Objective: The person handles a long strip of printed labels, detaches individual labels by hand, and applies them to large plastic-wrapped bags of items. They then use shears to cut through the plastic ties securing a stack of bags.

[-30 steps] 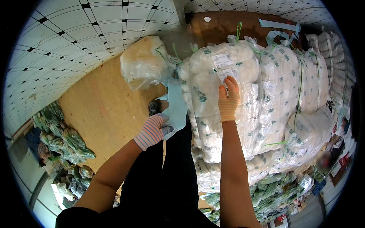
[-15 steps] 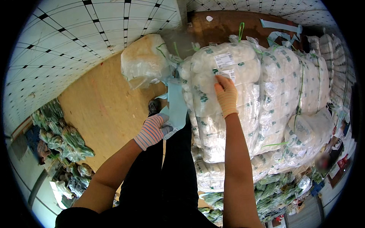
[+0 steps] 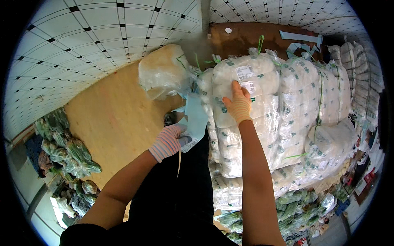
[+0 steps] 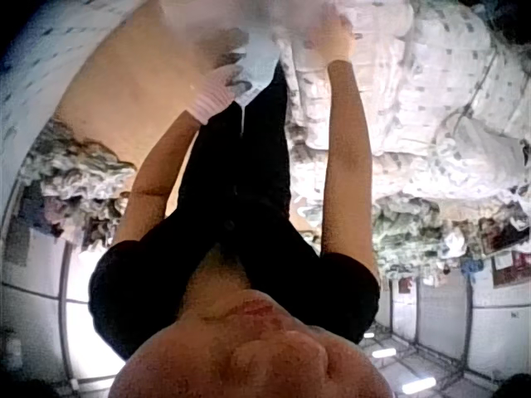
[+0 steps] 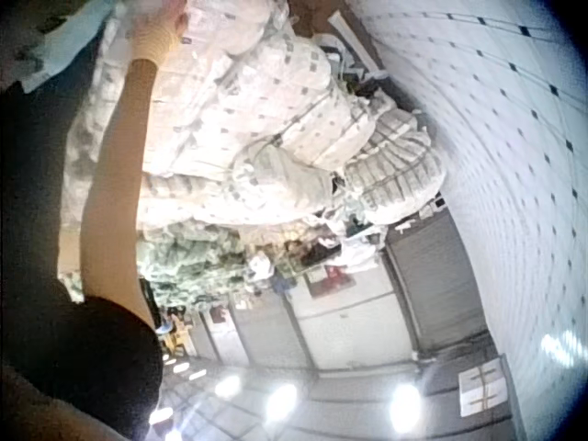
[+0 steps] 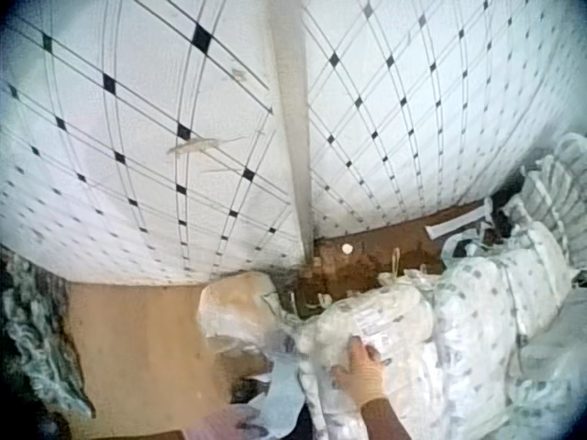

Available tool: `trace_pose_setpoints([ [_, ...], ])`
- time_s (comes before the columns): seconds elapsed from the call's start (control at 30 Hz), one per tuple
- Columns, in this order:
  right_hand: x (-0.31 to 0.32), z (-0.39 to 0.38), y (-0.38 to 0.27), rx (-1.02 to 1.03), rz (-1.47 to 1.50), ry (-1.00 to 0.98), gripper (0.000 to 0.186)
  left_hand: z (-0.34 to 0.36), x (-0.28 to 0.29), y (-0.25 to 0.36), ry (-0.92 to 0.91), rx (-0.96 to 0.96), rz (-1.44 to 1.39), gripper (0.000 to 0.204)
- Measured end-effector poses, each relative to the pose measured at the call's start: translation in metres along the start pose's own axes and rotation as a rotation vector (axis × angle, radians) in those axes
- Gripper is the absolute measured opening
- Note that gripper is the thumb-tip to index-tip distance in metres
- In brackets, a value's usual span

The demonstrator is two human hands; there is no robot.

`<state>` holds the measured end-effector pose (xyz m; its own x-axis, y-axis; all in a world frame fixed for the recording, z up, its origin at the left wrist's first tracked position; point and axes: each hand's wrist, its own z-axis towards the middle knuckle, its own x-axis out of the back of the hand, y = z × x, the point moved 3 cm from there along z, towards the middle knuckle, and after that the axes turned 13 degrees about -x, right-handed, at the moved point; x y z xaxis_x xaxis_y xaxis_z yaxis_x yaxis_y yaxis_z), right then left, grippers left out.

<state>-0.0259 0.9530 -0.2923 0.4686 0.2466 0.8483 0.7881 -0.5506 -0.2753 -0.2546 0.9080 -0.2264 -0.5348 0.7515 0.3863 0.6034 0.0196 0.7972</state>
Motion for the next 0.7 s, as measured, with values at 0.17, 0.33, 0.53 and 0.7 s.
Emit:
trace_pose_setpoints([
  [0.17,-0.007,-0.029,-0.021,0.158,-0.084,0.037,0.05,-0.018,-0.007,-0.034,0.122,-0.003,-0.254,0.036],
  [0.33,-0.004,-0.114,-0.031,-0.089,0.68,-0.044,0.033,-0.036,0.036,0.022,0.133,0.036,-0.548,0.035],
  [0.53,-0.013,-0.194,-0.066,-0.345,1.324,-0.492,0.029,-0.059,0.073,0.044,0.087,-0.113,-0.359,0.037],
  [0.7,0.009,-0.246,-0.078,-0.54,1.583,-0.506,0.048,-0.079,0.08,0.077,-0.022,-0.292,-0.444,0.036],
])
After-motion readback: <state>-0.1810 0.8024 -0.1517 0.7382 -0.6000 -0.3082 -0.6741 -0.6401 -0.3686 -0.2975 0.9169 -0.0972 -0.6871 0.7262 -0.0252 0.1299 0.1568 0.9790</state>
